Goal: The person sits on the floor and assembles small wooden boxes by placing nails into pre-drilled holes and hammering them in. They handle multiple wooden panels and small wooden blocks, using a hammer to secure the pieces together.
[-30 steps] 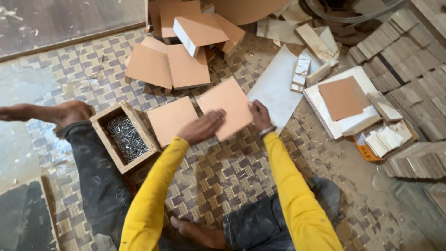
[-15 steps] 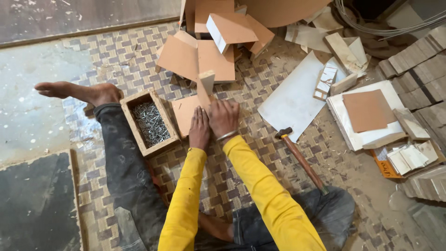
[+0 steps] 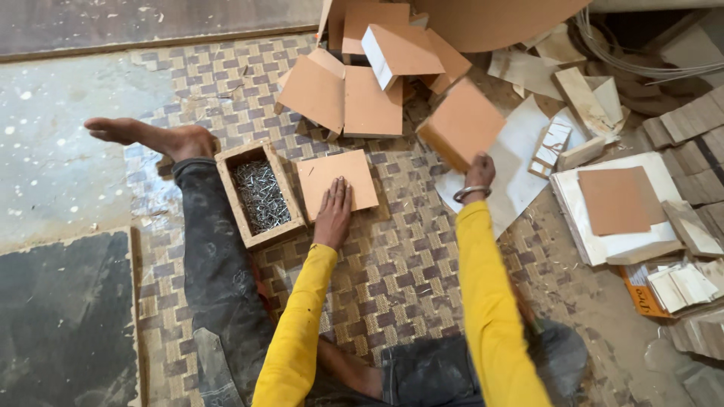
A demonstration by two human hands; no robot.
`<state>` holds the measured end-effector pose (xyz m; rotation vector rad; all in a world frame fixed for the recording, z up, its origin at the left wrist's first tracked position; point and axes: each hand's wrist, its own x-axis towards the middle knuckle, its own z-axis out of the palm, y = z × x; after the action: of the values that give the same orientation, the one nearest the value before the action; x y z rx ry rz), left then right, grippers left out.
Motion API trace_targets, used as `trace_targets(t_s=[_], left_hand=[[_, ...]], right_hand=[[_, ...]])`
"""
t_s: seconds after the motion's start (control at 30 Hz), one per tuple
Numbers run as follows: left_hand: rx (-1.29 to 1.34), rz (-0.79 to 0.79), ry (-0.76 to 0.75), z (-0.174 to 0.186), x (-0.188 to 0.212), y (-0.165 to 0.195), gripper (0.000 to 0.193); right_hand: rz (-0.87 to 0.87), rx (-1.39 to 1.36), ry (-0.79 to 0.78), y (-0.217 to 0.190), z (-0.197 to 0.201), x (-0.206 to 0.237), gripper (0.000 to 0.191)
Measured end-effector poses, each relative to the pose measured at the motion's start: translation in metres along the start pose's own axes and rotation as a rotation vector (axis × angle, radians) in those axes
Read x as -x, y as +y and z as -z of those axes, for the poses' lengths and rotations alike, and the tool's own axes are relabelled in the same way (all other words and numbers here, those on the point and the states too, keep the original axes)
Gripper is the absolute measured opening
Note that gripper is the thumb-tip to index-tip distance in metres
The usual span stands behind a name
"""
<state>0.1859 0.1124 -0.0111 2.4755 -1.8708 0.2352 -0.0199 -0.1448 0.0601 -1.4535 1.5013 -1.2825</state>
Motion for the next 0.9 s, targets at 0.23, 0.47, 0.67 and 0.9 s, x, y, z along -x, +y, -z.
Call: trace_targets(t_s=[0.23, 0.47, 0.67, 0.9], left_hand=[[0.063, 0.053, 0.100, -0.003, -0.011, -0.009, 0.074], [-0.084, -0.021, 0.049, 0.004, 0.032, 0.034, 0.072], [0.070, 0.015, 0.120, 0.008, 0.068, 0.071, 0.067], [0.245, 0.081, -0.079, 0.037, 0.077, 0.098, 0.095]], right_hand=[[0.052, 0.368, -0.277, 0.038, 0.057, 0.058, 0.046], [0.372, 1.102, -0.276, 0.107, 0.226, 0.184, 0.061], [0.257, 1.290, -0.379, 0.136, 0.293, 0.168, 0.051], [-0.012, 1.133, -1.029, 0.065, 0.354, 0.190, 0.061]])
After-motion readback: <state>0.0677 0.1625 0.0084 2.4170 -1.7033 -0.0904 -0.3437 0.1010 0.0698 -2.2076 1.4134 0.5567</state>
